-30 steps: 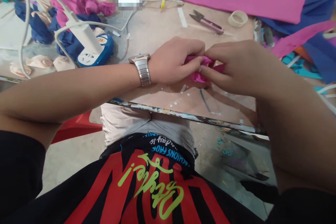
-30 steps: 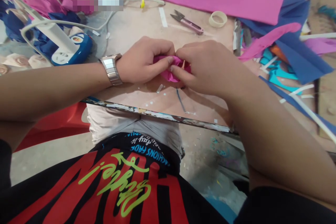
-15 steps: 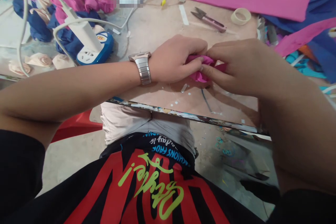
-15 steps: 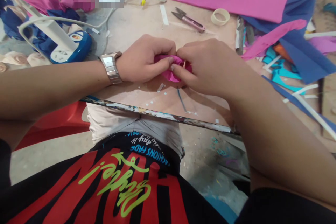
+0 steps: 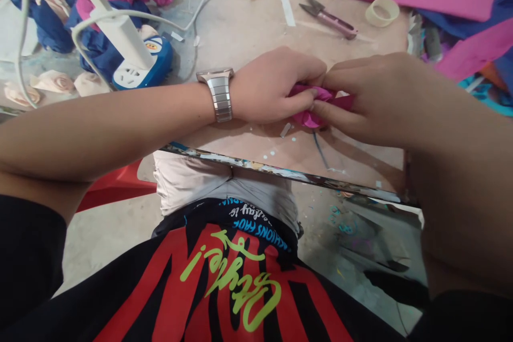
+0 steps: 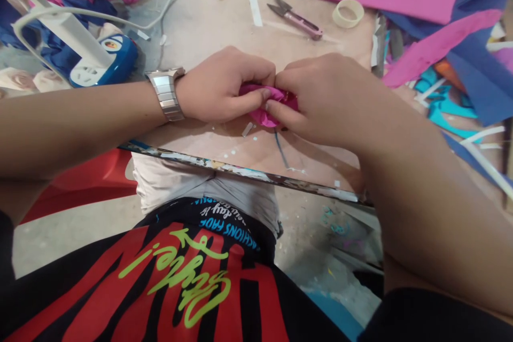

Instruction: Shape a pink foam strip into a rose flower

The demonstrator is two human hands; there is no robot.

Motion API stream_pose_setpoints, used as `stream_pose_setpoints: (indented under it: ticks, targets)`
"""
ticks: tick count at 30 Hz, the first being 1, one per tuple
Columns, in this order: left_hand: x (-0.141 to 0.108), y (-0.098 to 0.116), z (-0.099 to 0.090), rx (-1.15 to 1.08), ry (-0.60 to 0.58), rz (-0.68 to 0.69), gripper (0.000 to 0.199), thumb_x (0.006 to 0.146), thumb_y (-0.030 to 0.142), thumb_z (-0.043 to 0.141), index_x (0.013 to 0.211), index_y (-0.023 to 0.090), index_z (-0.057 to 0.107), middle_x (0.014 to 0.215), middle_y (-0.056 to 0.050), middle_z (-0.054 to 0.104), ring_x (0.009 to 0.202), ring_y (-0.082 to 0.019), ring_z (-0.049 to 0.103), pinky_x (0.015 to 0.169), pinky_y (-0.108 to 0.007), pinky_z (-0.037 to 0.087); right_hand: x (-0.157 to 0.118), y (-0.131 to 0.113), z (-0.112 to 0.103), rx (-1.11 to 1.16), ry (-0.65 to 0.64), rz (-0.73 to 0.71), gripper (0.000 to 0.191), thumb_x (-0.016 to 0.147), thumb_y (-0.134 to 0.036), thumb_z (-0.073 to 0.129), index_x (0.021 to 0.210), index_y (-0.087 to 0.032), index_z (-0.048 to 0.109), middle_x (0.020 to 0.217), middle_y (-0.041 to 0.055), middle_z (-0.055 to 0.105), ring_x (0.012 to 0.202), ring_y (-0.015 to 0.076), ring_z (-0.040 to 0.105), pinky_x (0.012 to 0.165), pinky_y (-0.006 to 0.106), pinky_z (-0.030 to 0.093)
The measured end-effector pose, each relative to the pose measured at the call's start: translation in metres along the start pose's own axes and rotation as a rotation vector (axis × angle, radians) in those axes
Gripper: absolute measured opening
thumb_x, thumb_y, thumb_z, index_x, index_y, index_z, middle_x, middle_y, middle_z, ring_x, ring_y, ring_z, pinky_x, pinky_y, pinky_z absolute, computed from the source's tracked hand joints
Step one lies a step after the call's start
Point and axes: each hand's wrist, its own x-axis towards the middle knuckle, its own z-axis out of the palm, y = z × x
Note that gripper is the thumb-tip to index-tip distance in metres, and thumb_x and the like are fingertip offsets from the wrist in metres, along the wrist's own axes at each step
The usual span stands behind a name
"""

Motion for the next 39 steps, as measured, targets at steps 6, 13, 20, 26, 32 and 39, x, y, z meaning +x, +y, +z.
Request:
stream_pose_setpoints:
  ticks: [6,13,20,26,32,39]
  targets:
    - [0.0002,-0.0031,0.0011,0.007,-0.011,0.024,0.026,0.091,0.033,0.044,0.086,0.022,0.067,0.081,-0.006,0.070,0.076,-0.021,0.060,0.069,-0.036,0.037,-0.0006,0.0011,-0.0005,-0.015,-0.018,0.003,0.029,0.092,-0.045,0.043,0.074,-0.023,0.051,0.070,0.0044,0.057,0.062,0.0186,0.048,0.056,0.034,0.033]
    - [0.0004,-0.0074,0.0044,0.003,0.016,0.054,0.025,0.090,0.036,0.045,0.084,0.023,0.066,0.080,-0.008,0.069,0.078,-0.024,0.060,0.070,-0.039,0.038,-0.0023,-0.0011,-0.0015,-0.029,-0.038,0.034,0.034,0.094,-0.048,0.038,0.074,-0.024,0.053,0.071,0.0048,0.059,0.063,0.0194,0.050,0.057,0.035,0.033]
    - [-0.0004,-0.0043,0.0015,0.010,-0.015,0.061,0.023,0.088,0.031,0.046,0.088,0.021,0.068,0.081,-0.008,0.068,0.083,-0.024,0.061,0.072,-0.038,0.039,-0.0027,-0.0064,-0.0030,-0.035,0.007,0.033,0.044,0.095,-0.052,0.034,0.071,-0.023,0.057,0.069,0.0055,0.061,0.069,0.0214,0.058,0.060,0.038,0.035]
    - [-0.0002,-0.0033,0.0020,-0.004,0.006,0.070,0.020,0.085,0.024,0.049,0.087,0.020,0.068,0.081,-0.007,0.068,0.077,-0.023,0.059,0.068,-0.037,0.036,-0.0025,-0.0072,-0.0041,-0.030,0.041,0.020,0.050,0.096,-0.056,0.031,0.071,-0.024,0.061,0.069,0.0055,0.062,0.070,0.0235,0.060,0.059,0.038,0.034]
    - [-0.0005,-0.0029,0.0010,0.004,-0.008,0.078,0.024,0.085,0.023,0.049,0.092,0.015,0.071,0.082,-0.007,0.067,0.071,-0.017,0.051,0.067,-0.034,0.031,-0.0033,-0.0057,-0.0020,-0.021,0.056,0.006,0.048,0.096,-0.056,0.034,0.073,-0.023,0.060,0.069,0.0040,0.063,0.071,0.0207,0.060,0.058,0.037,0.033]
    - [-0.0025,0.0020,-0.0044,-0.038,-0.033,0.111,0.035,0.091,0.023,0.048,0.107,-0.001,0.068,0.093,-0.010,0.067,0.078,-0.012,0.047,0.072,-0.026,0.030,-0.0045,-0.0027,-0.0029,-0.007,0.128,-0.011,0.039,0.096,-0.049,0.038,0.073,-0.022,0.054,0.068,0.0007,0.058,0.074,0.0186,0.060,0.060,0.038,0.030]
